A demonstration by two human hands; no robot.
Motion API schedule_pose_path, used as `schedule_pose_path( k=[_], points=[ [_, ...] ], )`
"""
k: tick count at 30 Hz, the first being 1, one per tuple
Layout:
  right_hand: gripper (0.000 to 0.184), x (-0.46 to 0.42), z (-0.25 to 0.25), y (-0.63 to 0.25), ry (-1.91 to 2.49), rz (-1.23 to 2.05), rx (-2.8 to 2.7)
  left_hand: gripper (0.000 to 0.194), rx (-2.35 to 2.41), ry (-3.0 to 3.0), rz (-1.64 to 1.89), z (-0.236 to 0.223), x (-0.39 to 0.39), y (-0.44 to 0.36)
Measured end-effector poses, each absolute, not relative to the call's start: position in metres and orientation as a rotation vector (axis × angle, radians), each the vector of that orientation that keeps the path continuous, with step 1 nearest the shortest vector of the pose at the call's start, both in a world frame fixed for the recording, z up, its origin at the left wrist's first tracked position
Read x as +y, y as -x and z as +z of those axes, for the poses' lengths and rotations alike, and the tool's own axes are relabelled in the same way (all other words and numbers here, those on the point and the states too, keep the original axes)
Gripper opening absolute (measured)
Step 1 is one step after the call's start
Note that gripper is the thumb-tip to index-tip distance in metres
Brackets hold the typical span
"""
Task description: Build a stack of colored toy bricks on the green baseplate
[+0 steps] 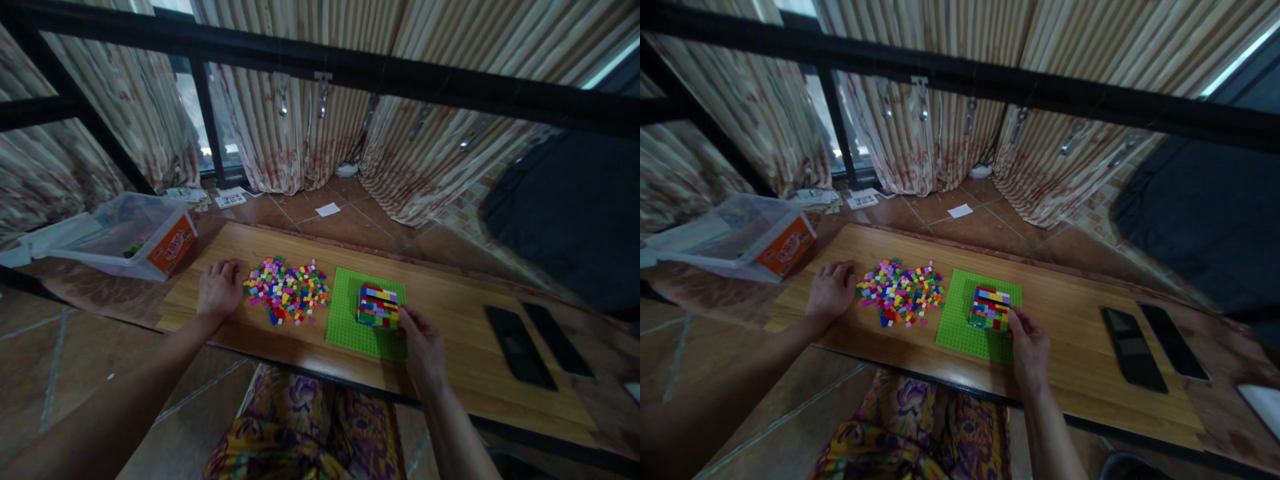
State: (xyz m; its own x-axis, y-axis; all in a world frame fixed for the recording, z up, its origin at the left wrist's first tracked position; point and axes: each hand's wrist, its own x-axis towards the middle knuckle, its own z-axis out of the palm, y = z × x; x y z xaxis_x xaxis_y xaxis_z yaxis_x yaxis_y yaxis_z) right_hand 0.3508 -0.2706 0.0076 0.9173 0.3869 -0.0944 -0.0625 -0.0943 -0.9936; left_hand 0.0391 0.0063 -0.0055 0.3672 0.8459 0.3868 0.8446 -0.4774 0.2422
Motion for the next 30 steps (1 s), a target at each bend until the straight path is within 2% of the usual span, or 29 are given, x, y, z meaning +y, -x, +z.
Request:
schedule_pose_path(
  k=[7,17,30],
  points=[
    [0.041,-0.281,0.026,-0.324,1.689,0.161,-0.233,0.034,1.616,-2.580,0.731,-0.006,0.005,-0.040],
    [0.025,-0.238,0.018,-0.237,1.803,0.404,-1.059,0.030,1.605,-2.580,0.744,-0.004,0.000,-0.041],
    [0.022,-0.192,0.012,-0.220,2.146,0.123,-1.449,0.030,1.628,-2.556,0.723,-0.003,-0.001,-0.042]
  ],
)
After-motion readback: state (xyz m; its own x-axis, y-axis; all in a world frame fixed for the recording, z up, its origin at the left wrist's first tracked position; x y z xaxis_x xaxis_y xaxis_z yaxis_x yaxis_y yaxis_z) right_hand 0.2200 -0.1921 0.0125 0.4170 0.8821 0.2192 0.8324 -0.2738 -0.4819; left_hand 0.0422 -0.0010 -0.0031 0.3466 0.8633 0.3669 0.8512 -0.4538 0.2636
